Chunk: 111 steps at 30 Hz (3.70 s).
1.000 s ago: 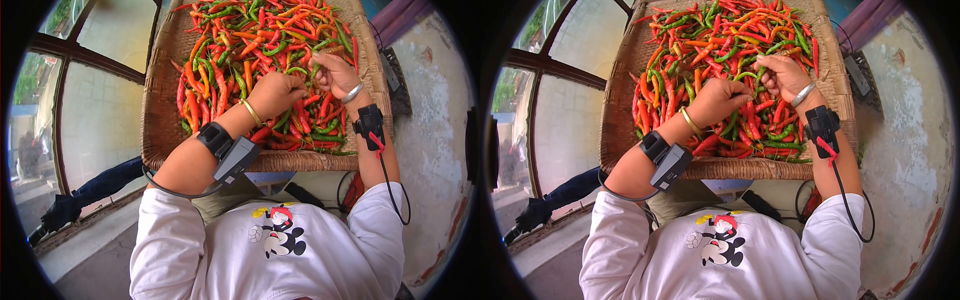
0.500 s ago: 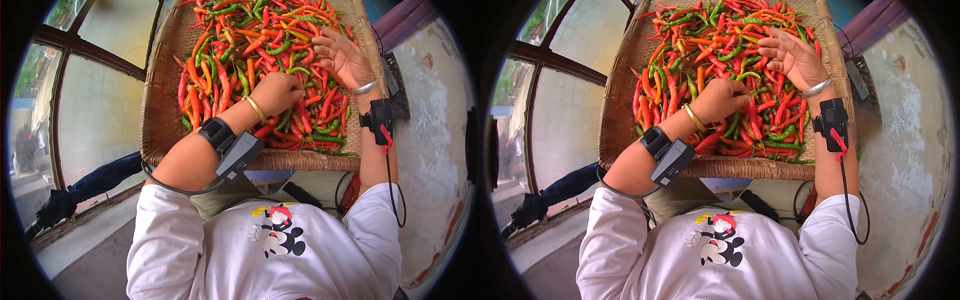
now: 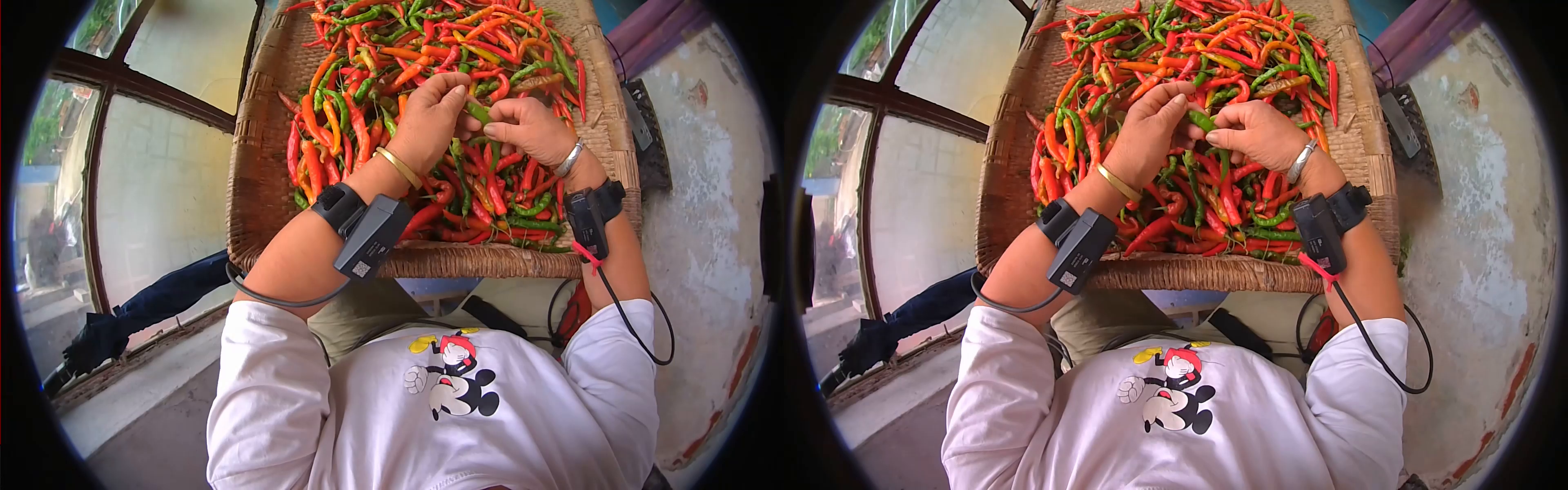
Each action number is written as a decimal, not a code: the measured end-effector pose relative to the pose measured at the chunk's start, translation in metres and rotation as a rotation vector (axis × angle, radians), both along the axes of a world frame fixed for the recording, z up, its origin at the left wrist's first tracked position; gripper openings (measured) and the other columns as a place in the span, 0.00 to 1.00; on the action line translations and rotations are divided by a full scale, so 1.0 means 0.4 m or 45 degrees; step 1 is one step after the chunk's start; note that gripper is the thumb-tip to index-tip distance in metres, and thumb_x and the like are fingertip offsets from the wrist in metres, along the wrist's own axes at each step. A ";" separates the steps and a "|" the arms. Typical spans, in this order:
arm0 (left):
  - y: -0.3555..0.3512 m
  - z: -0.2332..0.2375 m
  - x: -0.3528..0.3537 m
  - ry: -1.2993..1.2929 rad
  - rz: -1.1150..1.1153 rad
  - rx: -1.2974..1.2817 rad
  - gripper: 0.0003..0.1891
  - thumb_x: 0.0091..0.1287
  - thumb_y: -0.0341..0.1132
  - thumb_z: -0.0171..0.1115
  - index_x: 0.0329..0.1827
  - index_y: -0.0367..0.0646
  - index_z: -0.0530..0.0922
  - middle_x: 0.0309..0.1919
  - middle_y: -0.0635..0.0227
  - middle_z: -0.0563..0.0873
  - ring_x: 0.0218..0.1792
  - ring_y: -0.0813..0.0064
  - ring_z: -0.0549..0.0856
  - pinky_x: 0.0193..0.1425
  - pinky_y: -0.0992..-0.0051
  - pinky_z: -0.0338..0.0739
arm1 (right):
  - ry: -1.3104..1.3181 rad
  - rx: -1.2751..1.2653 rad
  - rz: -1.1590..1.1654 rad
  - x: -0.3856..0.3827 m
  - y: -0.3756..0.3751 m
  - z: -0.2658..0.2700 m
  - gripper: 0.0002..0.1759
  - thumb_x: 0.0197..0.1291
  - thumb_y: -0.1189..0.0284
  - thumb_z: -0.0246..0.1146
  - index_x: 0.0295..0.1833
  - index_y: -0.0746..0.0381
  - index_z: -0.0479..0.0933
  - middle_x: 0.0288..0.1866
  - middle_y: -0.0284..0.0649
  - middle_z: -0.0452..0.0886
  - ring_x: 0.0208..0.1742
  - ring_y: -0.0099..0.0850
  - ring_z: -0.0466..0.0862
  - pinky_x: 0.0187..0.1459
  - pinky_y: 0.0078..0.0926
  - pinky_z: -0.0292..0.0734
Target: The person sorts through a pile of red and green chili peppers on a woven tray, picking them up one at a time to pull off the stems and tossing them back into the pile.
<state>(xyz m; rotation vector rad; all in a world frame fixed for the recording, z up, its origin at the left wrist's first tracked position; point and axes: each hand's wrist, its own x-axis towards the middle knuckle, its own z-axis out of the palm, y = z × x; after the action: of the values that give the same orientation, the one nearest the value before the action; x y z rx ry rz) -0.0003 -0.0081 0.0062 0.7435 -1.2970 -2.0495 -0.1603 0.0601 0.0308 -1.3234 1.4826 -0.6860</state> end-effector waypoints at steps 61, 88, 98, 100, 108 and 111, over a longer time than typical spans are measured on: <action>0.001 -0.001 0.002 -0.240 0.026 0.017 0.12 0.65 0.40 0.51 0.33 0.39 0.76 0.19 0.76 0.75 0.17 0.87 0.72 0.19 0.86 0.66 | -0.637 -0.229 -0.204 0.050 0.005 -0.005 0.17 0.56 0.68 0.58 0.49 0.64 0.70 0.33 0.33 0.78 0.29 0.16 0.76 0.29 0.11 0.72; 0.004 -0.015 -0.008 -0.036 0.116 -0.357 0.12 0.63 0.38 0.56 0.41 0.37 0.77 0.26 0.75 0.78 0.25 0.89 0.73 0.28 0.87 0.69 | 0.075 0.006 -0.022 0.031 -0.001 -0.008 0.19 0.57 0.59 0.55 0.23 0.63 0.74 0.12 0.31 0.71 0.12 0.17 0.68 0.15 0.14 0.62; 0.007 -0.026 -0.010 -0.083 -0.011 -0.421 0.09 0.61 0.38 0.58 0.32 0.41 0.77 0.21 0.78 0.76 0.21 0.89 0.73 0.25 0.88 0.67 | 0.201 -0.105 0.067 0.027 0.001 -0.029 0.17 0.52 0.63 0.59 0.22 0.65 0.72 0.12 0.32 0.67 0.15 0.19 0.66 0.19 0.21 0.63; 0.007 -0.004 -0.001 -0.116 -0.005 -0.301 0.10 0.62 0.40 0.56 0.31 0.41 0.77 0.20 0.77 0.76 0.21 0.88 0.73 0.25 0.87 0.68 | 0.276 -0.265 0.091 0.033 0.000 -0.027 0.16 0.51 0.63 0.60 0.23 0.66 0.72 0.12 0.33 0.66 0.16 0.19 0.66 0.20 0.22 0.63; -0.003 0.015 0.011 -0.188 0.086 0.126 0.18 0.66 0.47 0.44 0.36 0.40 0.75 0.24 0.73 0.77 0.22 0.83 0.74 0.25 0.83 0.69 | 0.028 0.136 0.256 0.013 0.002 0.013 0.14 0.53 0.67 0.59 0.21 0.63 0.70 0.15 0.30 0.70 0.16 0.15 0.66 0.20 0.17 0.64; -0.003 0.017 0.008 -0.176 0.225 0.091 0.20 0.66 0.47 0.42 0.38 0.37 0.73 0.24 0.70 0.77 0.19 0.82 0.74 0.21 0.83 0.68 | 0.094 0.182 0.183 -0.016 -0.003 0.031 0.13 0.55 0.66 0.58 0.22 0.61 0.71 0.17 0.28 0.72 0.17 0.14 0.68 0.20 0.13 0.65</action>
<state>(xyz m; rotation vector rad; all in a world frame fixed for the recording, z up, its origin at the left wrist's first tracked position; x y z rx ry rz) 0.0030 -0.0093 0.0130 1.0108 -1.1911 -1.9390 -0.1668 0.0590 0.0431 -1.3419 1.4513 -0.4349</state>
